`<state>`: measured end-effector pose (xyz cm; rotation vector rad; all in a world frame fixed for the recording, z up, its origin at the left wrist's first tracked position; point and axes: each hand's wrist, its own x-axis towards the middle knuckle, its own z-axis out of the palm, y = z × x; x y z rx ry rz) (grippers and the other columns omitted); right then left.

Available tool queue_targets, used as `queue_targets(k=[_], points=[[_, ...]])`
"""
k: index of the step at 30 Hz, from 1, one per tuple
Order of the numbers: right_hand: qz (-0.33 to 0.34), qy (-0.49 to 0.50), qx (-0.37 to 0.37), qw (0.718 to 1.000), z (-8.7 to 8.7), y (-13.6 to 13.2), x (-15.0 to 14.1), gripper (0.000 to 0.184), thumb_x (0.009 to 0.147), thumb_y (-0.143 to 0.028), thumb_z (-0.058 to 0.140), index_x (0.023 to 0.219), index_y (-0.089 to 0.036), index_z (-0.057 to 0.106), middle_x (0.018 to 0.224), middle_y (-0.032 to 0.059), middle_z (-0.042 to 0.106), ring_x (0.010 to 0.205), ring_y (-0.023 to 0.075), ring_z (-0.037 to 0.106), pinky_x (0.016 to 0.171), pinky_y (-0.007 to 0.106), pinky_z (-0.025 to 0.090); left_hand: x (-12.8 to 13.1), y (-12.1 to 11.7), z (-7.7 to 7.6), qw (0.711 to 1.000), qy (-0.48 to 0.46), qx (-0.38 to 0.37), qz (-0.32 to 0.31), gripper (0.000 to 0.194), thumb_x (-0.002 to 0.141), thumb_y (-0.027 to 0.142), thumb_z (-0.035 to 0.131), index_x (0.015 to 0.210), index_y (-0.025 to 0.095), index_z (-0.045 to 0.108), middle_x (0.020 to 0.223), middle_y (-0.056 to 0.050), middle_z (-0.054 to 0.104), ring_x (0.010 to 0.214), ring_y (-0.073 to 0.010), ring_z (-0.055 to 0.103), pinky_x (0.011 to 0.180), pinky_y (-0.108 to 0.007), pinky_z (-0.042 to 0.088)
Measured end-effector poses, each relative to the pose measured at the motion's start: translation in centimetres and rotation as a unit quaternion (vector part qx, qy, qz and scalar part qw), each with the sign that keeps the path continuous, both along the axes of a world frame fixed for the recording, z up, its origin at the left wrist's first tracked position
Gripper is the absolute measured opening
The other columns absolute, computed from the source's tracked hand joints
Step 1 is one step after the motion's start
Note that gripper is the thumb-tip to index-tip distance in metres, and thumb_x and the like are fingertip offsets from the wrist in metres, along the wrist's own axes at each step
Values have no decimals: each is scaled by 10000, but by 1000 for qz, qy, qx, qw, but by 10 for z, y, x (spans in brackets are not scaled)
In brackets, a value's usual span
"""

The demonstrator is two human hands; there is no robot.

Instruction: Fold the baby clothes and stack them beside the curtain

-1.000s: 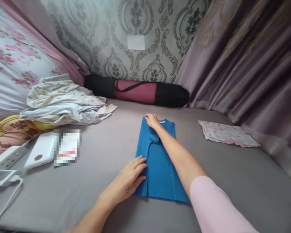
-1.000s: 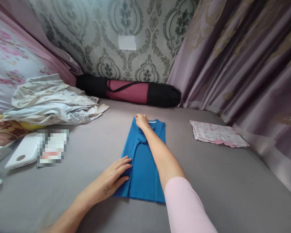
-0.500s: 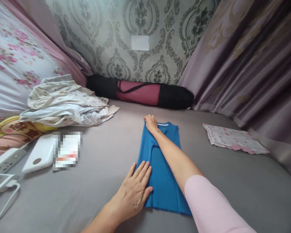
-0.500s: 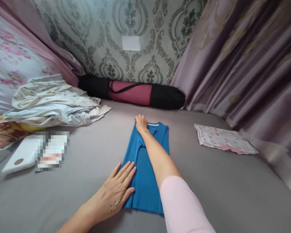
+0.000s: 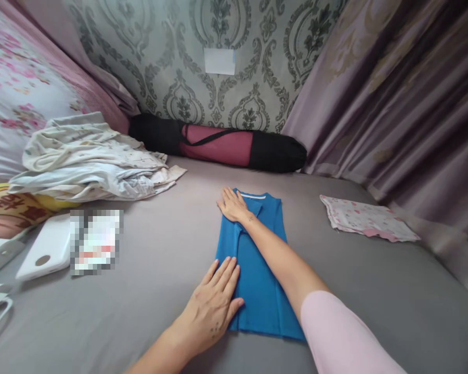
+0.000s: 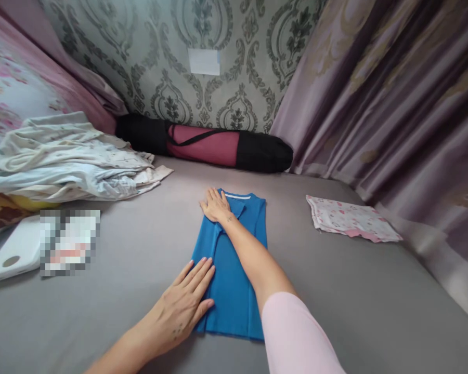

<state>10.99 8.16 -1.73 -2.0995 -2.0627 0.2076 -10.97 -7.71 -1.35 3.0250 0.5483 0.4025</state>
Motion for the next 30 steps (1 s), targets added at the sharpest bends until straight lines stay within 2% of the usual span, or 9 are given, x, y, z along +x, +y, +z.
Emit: queue_targets(k=[3, 6, 9, 12, 17, 20, 23, 26, 30], points=[[6, 19, -12, 1000, -2, 2, -1, 658, 1004, -436, 269, 1524, -33, 263, 1607, 136, 214, 1501, 236, 120, 1218, 434, 30, -1, 0, 0, 1000, 11, -6, -2, 584, 1010, 462, 350, 1479, 114, 372, 1524, -137, 393, 1428, -260, 345, 1154, -460, 346], [21, 89, -41, 995, 8, 5, 11, 624, 1013, -411, 210, 1529, -66, 272, 1610, 109, 217, 1498, 193, 141, 1222, 388, 58, -1, 3, 9, 999, 14, -41, -7, 557, 1014, 453, 343, 1472, 139, 386, 1516, -122, 415, 1422, -252, 359, 1160, -472, 340], [-23, 158, -19, 987, 23, -1, 26, 632, 1019, -405, 110, 1531, -73, 275, 1610, 102, 225, 1487, 152, 182, 1210, 312, 139, -2, 8, 16, 997, 3, -82, 8, 485, 1028, 400, 318, 1428, 156, 445, 1477, -107, 480, 1401, -236, 400, 1163, -490, 339], [-63, 123, 11, 990, 29, -20, 30, 655, 1010, -447, 179, 1523, -54, 289, 1610, 125, 220, 1496, 205, 151, 1216, 349, 117, -3, 11, 16, 995, -24, -96, 28, 440, 1033, 343, 305, 1382, 145, 487, 1447, -121, 516, 1381, -243, 430, 1152, -503, 354], [-76, 25, 9, 997, 7, -55, 15, 701, 1005, -476, 207, 1526, -8, 240, 1612, 170, 171, 1505, 258, 84, 1213, 428, 43, -4, 12, 7, 995, -29, -97, 19, 451, 1022, 331, 348, 1403, 110, 448, 1472, -160, 475, 1396, -275, 403, 1136, -510, 374], [-80, 6, -8, 997, -6, -60, 9, 693, 1005, -467, 218, 1528, -14, 235, 1613, 161, 169, 1504, 242, 96, 1213, 419, 21, -5, 13, 6, 992, -28, -124, 6, 469, 1016, 365, 372, 1411, 121, 437, 1488, -166, 453, 1412, -277, 376, 1149, -524, 347], [-67, 43, -14, 997, -3, -56, 12, 697, 999, -476, 269, 1528, -23, 245, 1613, 157, 171, 1505, 244, 89, 1216, 420, 14, -6, 18, 8, 984, -62, -169, 16, 414, 1014, 362, 378, 1363, 164, 485, 1445, -144, 512, 1377, -258, 434, 1143, -522, 347], [-59, 158, 1, 986, 13, -59, 22, 622, 1008, -439, 283, 1504, -68, 337, 1596, 138, 256, 1490, 208, 182, 1215, 374, 110, -6, 24, 9, 969, -130, -205, 45, 325, 1010, 335, 396, 1241, 190, 572, 1320, -120, 615, 1259, -226, 549, 1072, -445, 426], [-92, 265, 106, 954, 37, -100, 33, 437, 979, -310, 381, 1336, -133, 560, 1377, 122, 581, 1260, 186, 543, 1058, 317, 404, -5, 26, 12, 962, -159, -214, 62, 265, 987, 338, 448, 1042, 187, 659, 1090, -97, 692, 1013, -210, 638, 913, -371, 480]])
